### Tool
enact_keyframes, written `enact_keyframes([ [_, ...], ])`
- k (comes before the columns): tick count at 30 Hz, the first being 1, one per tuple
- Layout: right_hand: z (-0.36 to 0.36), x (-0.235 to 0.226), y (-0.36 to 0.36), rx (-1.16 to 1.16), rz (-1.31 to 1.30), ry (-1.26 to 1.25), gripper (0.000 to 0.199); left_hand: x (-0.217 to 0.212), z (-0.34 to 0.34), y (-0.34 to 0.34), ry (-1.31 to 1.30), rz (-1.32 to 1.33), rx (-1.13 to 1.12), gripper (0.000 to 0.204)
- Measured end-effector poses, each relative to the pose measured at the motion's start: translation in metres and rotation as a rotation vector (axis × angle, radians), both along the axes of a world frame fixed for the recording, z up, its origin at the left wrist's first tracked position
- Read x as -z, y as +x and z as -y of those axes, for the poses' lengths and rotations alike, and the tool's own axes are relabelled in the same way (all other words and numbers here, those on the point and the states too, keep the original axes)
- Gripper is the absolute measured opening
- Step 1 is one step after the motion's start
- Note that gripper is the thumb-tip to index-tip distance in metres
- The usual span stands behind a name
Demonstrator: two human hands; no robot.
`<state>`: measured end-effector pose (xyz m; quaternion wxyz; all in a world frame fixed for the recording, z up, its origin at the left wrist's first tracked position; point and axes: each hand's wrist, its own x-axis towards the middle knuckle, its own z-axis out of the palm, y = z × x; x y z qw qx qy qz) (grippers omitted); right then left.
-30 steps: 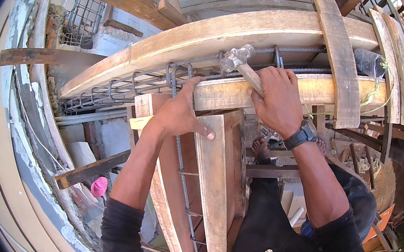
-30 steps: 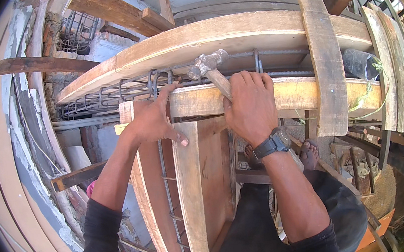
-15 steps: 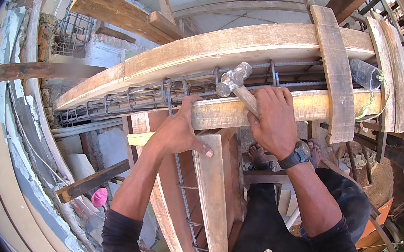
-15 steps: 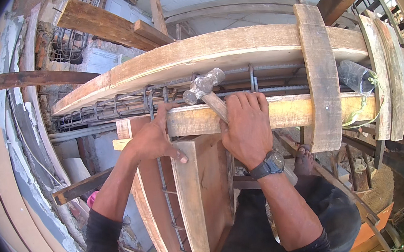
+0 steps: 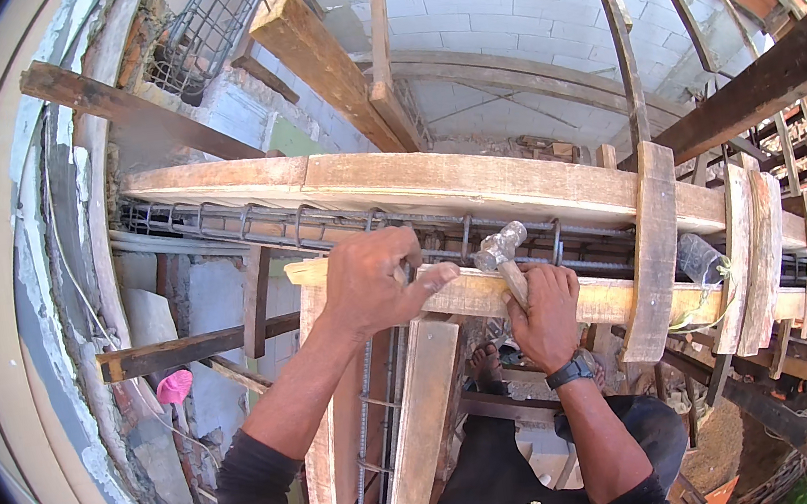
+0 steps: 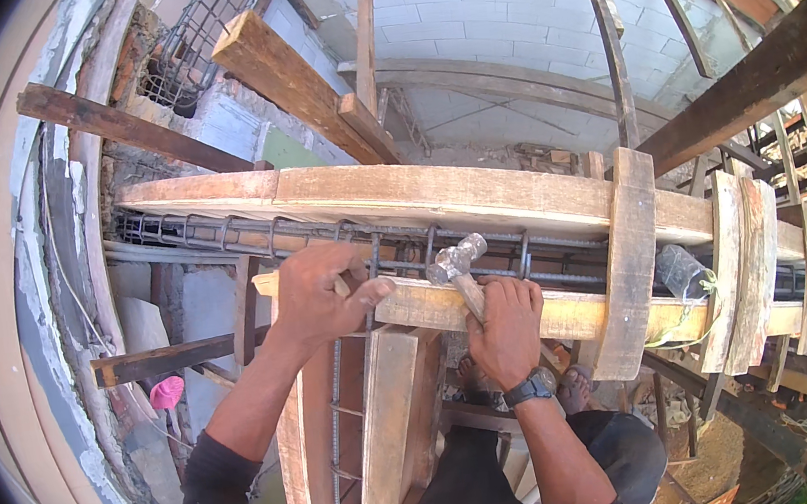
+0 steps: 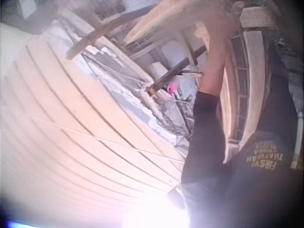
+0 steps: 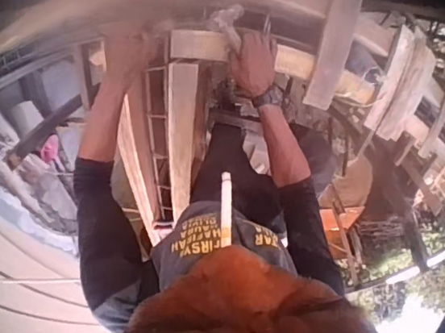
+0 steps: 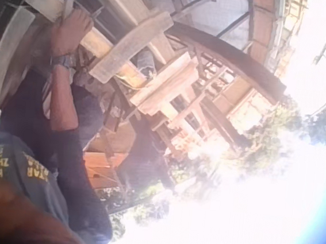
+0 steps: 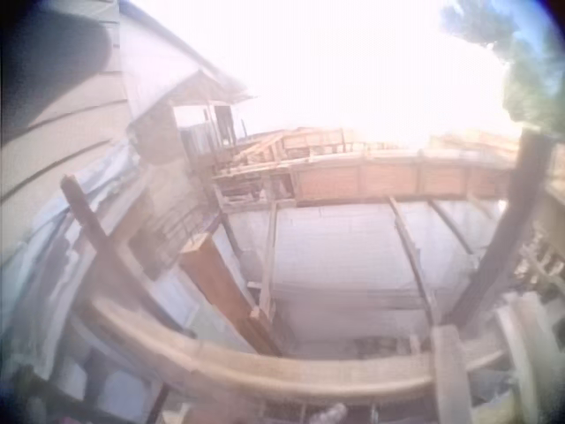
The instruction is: The person uses a hammer to drive nails into wooden planks, securing them to a curved formwork structure. They repeatedly position small wooden pieces and strike them with the hammer to fasten the assembly.
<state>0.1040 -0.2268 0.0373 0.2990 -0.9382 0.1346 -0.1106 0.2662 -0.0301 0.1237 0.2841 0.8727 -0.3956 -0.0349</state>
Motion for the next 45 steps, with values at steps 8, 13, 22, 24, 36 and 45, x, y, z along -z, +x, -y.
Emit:
enact_keyframes([
  [8, -0.003, -0.001, -0.005, -0.051, 0.033, 0.116, 0.040, 0.058, -0.022, 0.039, 0.170, 0.341, 0.642, 0.020],
  [13, 0.001, 0.000, -0.006, -0.033, 0.015, 0.111, 0.040, 0.073, -0.071, 0.068, 0.338, 0.285, 0.794, 0.020],
  [22, 0.003, 0.004, -0.006, -0.035, 0.006, 0.111, 0.037, 0.065, -0.105, 0.080, 0.315, 0.116, 0.911, 0.022],
  [24, 0.004, 0.005, -0.002, -0.040, 0.013, 0.119, 0.036, 0.068, -0.114, 0.082, 0.360, 0.114, 0.906, 0.025],
  [36, 0.004, 0.002, -0.005, -0.044, -0.036, 0.149, 0.041, 0.071, -0.111, 0.049, 0.370, 0.122, 0.580, 0.037],
  [45, 0.005, 0.003, -0.005, 0.032, -0.029, 0.138, 0.041, 0.061, -0.063, -0.037, 0.088, -0.007, 0.106, 0.037],
])
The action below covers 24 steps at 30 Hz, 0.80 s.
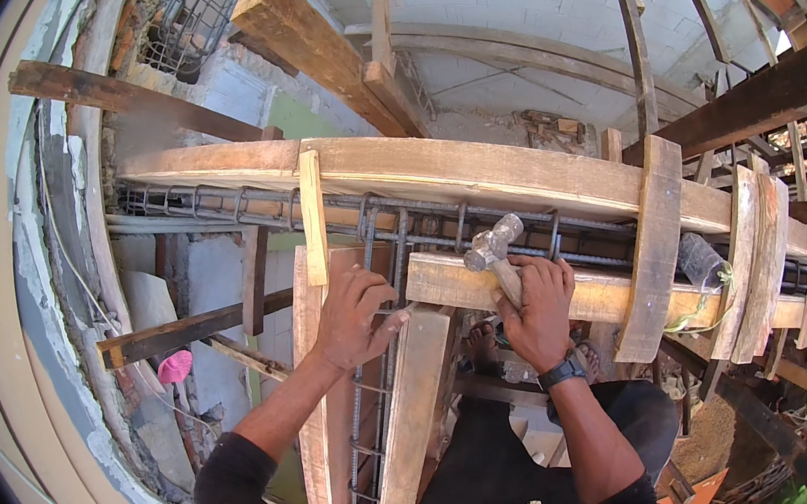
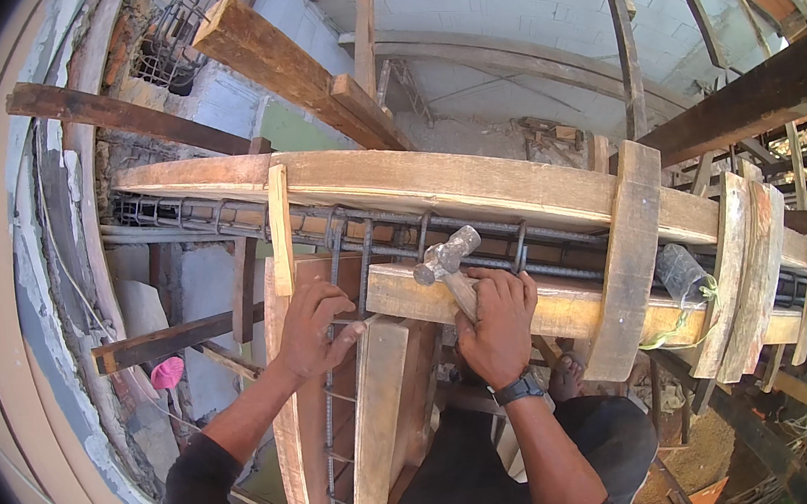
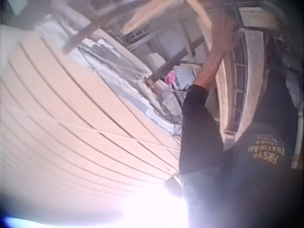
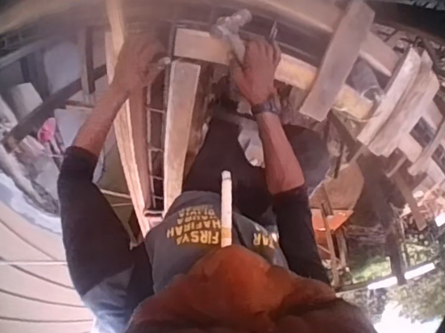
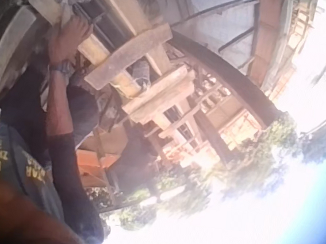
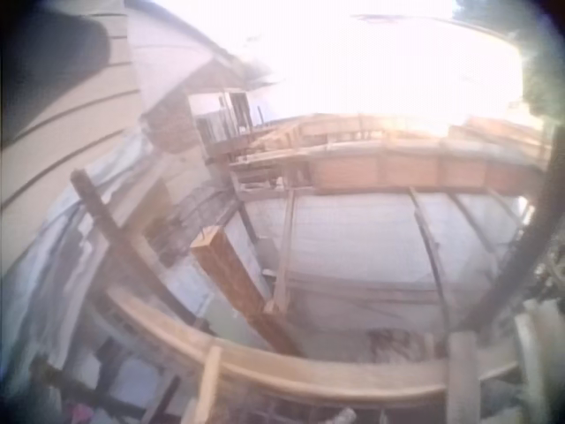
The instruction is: The person uses a hammer to drive nails into wooden planks, securing them to a curved formwork structure. They repeatedly position small wooden pieces and strike them with the hammer to fasten the assembly.
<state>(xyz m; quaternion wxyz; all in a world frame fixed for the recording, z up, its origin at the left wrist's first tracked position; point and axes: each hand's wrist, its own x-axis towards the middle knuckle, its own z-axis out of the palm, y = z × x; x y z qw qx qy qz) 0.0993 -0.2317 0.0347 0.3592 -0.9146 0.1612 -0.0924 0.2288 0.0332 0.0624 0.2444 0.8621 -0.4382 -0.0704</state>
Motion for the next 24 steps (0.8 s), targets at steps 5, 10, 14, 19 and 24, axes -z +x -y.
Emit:
enact_keyframes([
  [5, -0.001, 0.009, 0.001, -0.033, -0.013, 0.036, 0.040, 0.016, 0.028, -0.116, -0.026, -0.291, -0.654, 0.080],
  [10, 0.018, -0.013, -0.022, -0.002, 0.072, -0.006, 0.038, 0.030, 0.046, -0.130, -0.020, -0.413, -0.682, 0.086],
  [14, 0.030, -0.097, -0.072, -0.036, -0.242, 0.386, 0.033, 0.034, 0.041, -0.136, 0.006, -0.417, -0.666, 0.087],
  [19, 0.065, -0.175, -0.167, 0.137, -0.418, 0.378, 0.032, 0.035, 0.038, -0.135, 0.049, -0.377, -0.686, 0.090],
  [24, 0.095, -0.197, -0.243, 0.476, -0.620, 0.056, 0.030, 0.024, 0.038, -0.135, 0.215, 0.013, -0.652, 0.092],
])
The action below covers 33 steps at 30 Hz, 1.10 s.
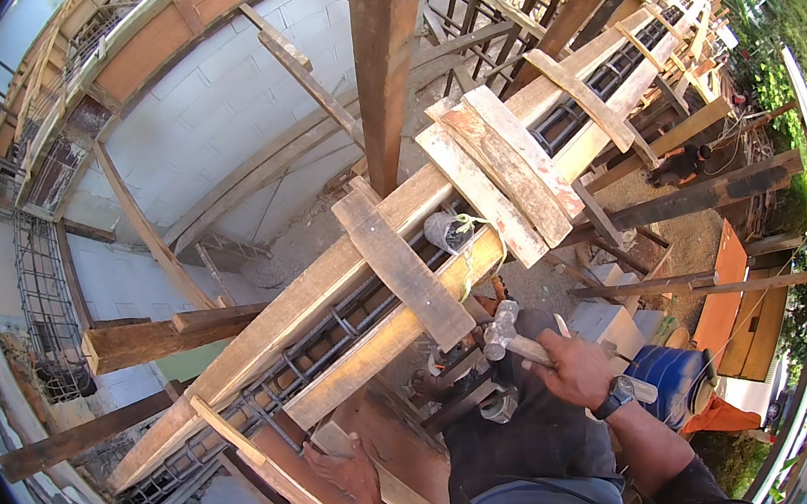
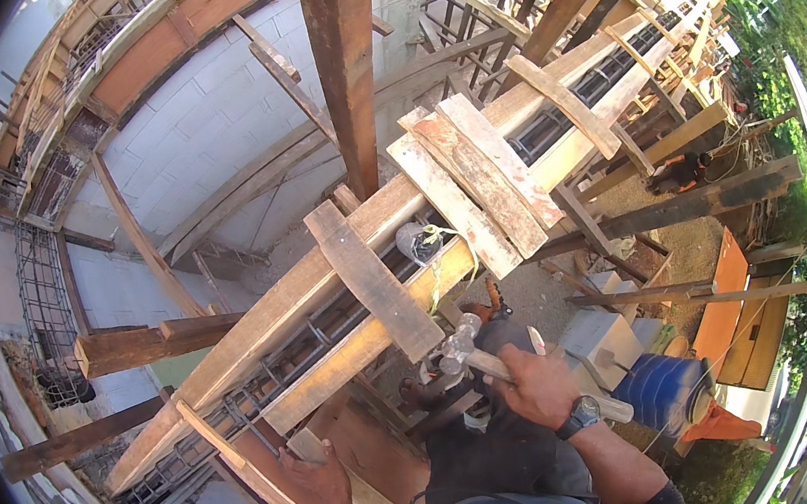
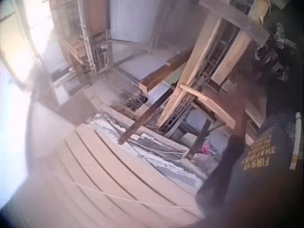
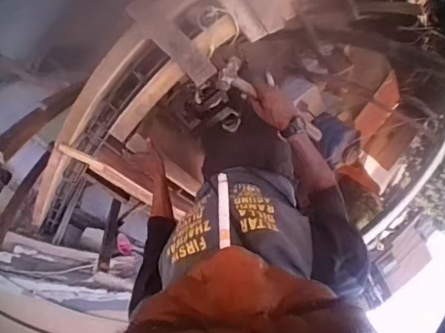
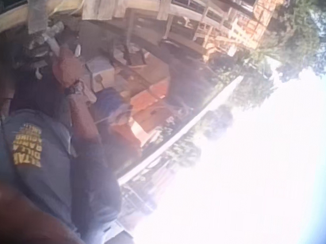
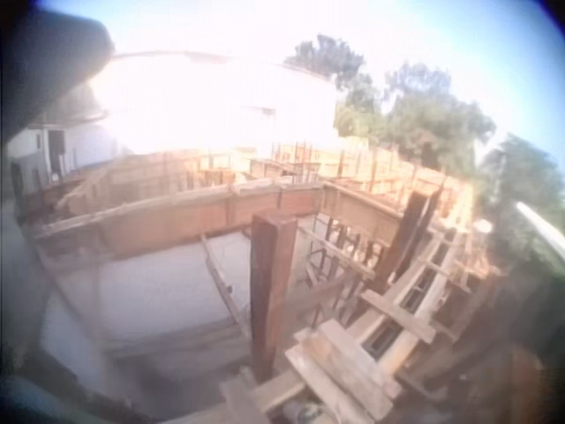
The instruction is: The person uses a hammer to drive nails into wooden planks, securing them to a curved formwork structure. They repeatedly position small wooden pieces and strike them with the hammer to fasten the assembly.
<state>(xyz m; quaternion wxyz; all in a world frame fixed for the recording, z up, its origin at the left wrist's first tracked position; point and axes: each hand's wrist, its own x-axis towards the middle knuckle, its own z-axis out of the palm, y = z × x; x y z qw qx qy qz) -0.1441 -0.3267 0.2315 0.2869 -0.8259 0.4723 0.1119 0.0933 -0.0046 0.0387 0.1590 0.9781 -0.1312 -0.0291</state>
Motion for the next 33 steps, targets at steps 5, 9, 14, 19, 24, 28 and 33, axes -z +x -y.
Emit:
enact_keyframes([
  [5, -0.002, 0.010, -0.073, 0.311, -0.013, -0.012, 0.032, -0.109, 0.080, -0.004, -0.490, -0.256, 0.351, 0.065],
  [9, -0.016, 0.040, -0.111, 0.428, 0.090, -0.074, 0.030, -0.149, 0.121, -0.015, -0.674, -0.610, 0.677, 0.036],
  [14, -0.026, 0.099, -0.149, 0.616, 0.119, -0.090, 0.031, -0.106, 0.218, -0.014, -0.421, -0.506, 0.816, 0.029],
  [19, -0.027, 0.142, -0.188, 0.593, 0.065, -0.282, 0.028, -0.078, 0.226, -0.036, -0.401, -0.333, 0.630, 0.054],
  [24, -0.018, 0.194, -0.190, 0.707, 0.095, -0.128, 0.028, -0.032, 0.059, -0.057, 0.084, -0.265, 0.385, 0.098],
  [28, -0.020, 0.216, -0.173, 0.676, 0.124, -0.200, 0.032, -0.040, 0.016, -0.049, 0.237, -0.278, 0.369, 0.101],
  [33, -0.024, 0.263, -0.193, 0.707, 0.160, -0.344, 0.046, -0.032, 0.029, -0.024, 0.075, -0.173, 0.204, 0.100],
])
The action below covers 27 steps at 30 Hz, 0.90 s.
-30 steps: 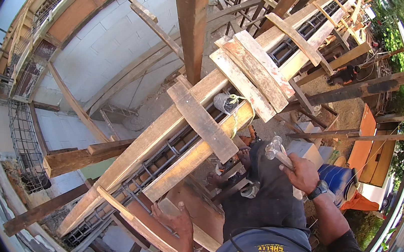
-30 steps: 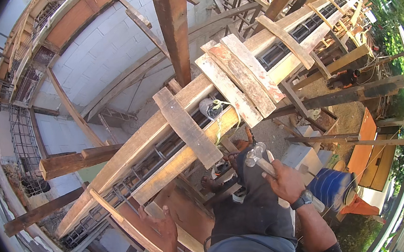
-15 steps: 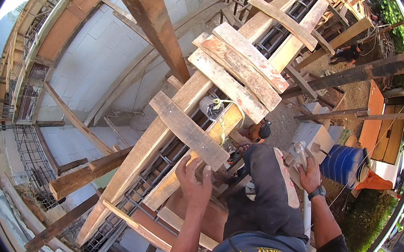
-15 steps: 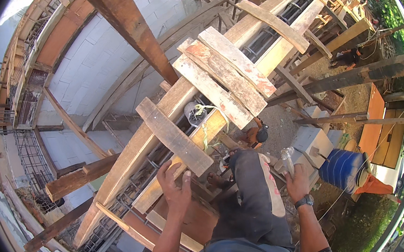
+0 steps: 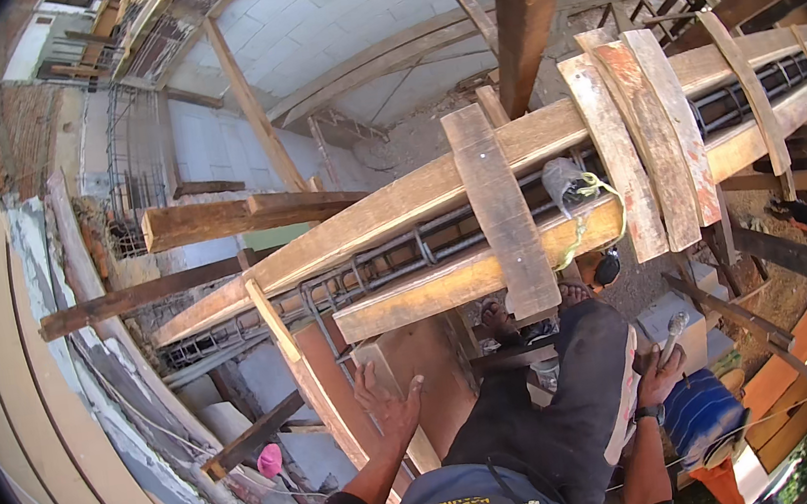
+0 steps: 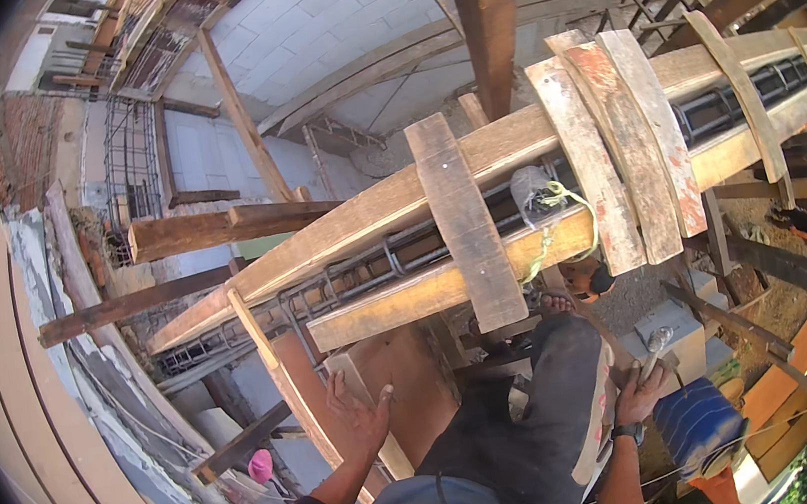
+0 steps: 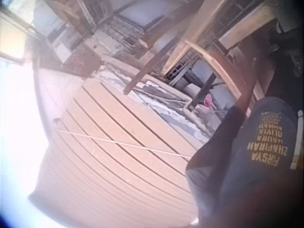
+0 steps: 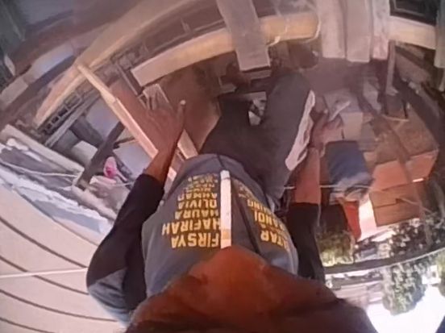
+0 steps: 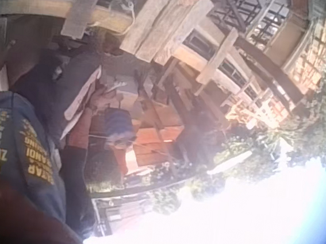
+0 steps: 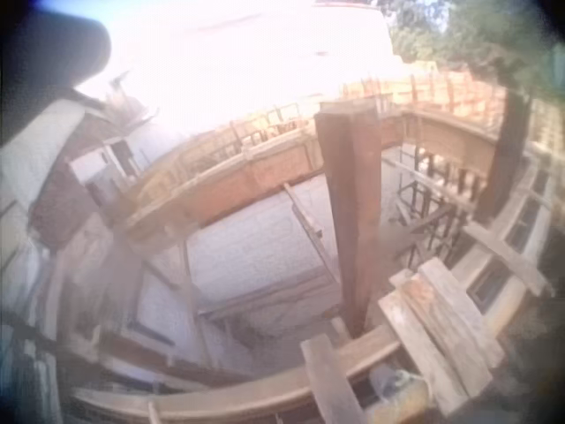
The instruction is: The person uses a hammer to drive nails into wooden planks, securing them to a curved formwork structure. They repeatedly position small wooden pieces and strike them with the hammer to fasten the assembly.
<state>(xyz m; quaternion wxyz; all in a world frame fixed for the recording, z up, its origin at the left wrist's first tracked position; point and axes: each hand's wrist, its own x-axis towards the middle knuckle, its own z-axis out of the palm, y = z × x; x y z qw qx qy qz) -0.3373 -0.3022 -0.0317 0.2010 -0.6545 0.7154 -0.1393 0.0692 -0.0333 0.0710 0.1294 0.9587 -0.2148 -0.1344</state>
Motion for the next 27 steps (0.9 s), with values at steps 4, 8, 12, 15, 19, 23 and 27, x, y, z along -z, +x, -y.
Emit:
enact_keyframes([
  [4, 0.025, 0.023, -0.003, -0.005, 0.053, 0.051, 0.057, 0.026, -0.006, 0.029, -0.199, 0.111, -0.247, 0.094],
  [8, 0.042, 0.035, -0.006, 0.013, 0.073, 0.319, 0.067, 0.042, -0.020, 0.075, -0.515, -0.113, -0.293, 0.077],
  [12, 0.053, 0.084, -0.072, -0.096, 0.085, 0.256, 0.058, 0.053, -0.015, 0.113, -0.691, -0.324, -0.351, 0.078],
  [15, 0.059, 0.058, -0.055, -0.147, 0.197, 0.357, 0.055, 0.067, -0.018, 0.120, -0.661, -0.281, -0.292, 0.080],
  [19, 0.050, 0.043, -0.033, -0.098, 0.169, 0.364, 0.055, 0.061, -0.012, 0.125, -0.643, -0.403, -0.259, 0.081],
  [23, 0.042, 0.037, -0.023, -0.065, 0.142, 0.354, 0.054, 0.065, -0.014, 0.127, -0.672, -0.428, -0.269, 0.077],
  [27, 0.037, 0.030, -0.016, -0.043, 0.132, 0.344, 0.054, 0.069, -0.009, 0.129, -0.687, -0.436, -0.301, 0.073],
])
